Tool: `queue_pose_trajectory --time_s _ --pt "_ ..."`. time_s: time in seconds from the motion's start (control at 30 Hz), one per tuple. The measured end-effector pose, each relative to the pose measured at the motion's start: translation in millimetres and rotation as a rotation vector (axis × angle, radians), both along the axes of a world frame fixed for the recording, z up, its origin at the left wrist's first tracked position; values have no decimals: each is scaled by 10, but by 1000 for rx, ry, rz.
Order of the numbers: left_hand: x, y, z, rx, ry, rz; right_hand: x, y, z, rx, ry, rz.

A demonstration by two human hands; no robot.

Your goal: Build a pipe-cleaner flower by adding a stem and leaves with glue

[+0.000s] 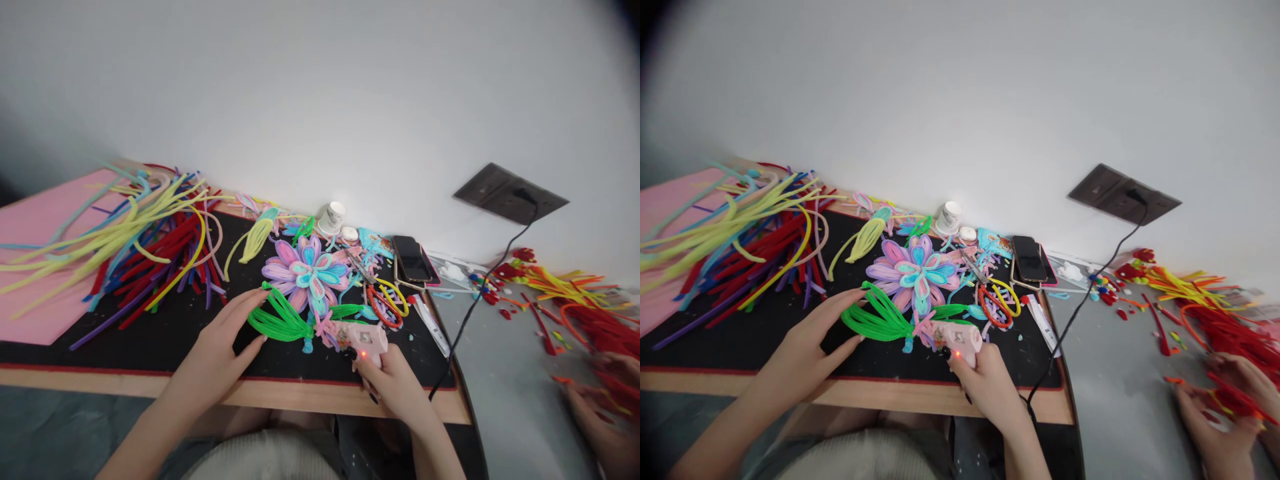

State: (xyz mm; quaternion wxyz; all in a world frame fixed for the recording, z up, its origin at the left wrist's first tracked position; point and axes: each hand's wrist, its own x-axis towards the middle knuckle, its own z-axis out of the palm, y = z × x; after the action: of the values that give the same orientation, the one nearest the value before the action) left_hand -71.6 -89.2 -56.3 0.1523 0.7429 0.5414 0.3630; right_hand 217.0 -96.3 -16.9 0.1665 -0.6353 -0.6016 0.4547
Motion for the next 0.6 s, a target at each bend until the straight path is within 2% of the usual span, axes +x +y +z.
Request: queue_pose_trajectory --time_s 0.27,0.43,0.5,0.6 --pt "52 -52 90 235 137 -64 -41 3 48 16 23 17" --pt "120 -106 106 218 253 -191 8 -8 10 -18 117 -21" --pt "125 -99 127 203 256 -201 54 -25 -18 -15 174 -45" --pt "83 -70 156 197 141 -156 128 -51 -50 32 256 -97"
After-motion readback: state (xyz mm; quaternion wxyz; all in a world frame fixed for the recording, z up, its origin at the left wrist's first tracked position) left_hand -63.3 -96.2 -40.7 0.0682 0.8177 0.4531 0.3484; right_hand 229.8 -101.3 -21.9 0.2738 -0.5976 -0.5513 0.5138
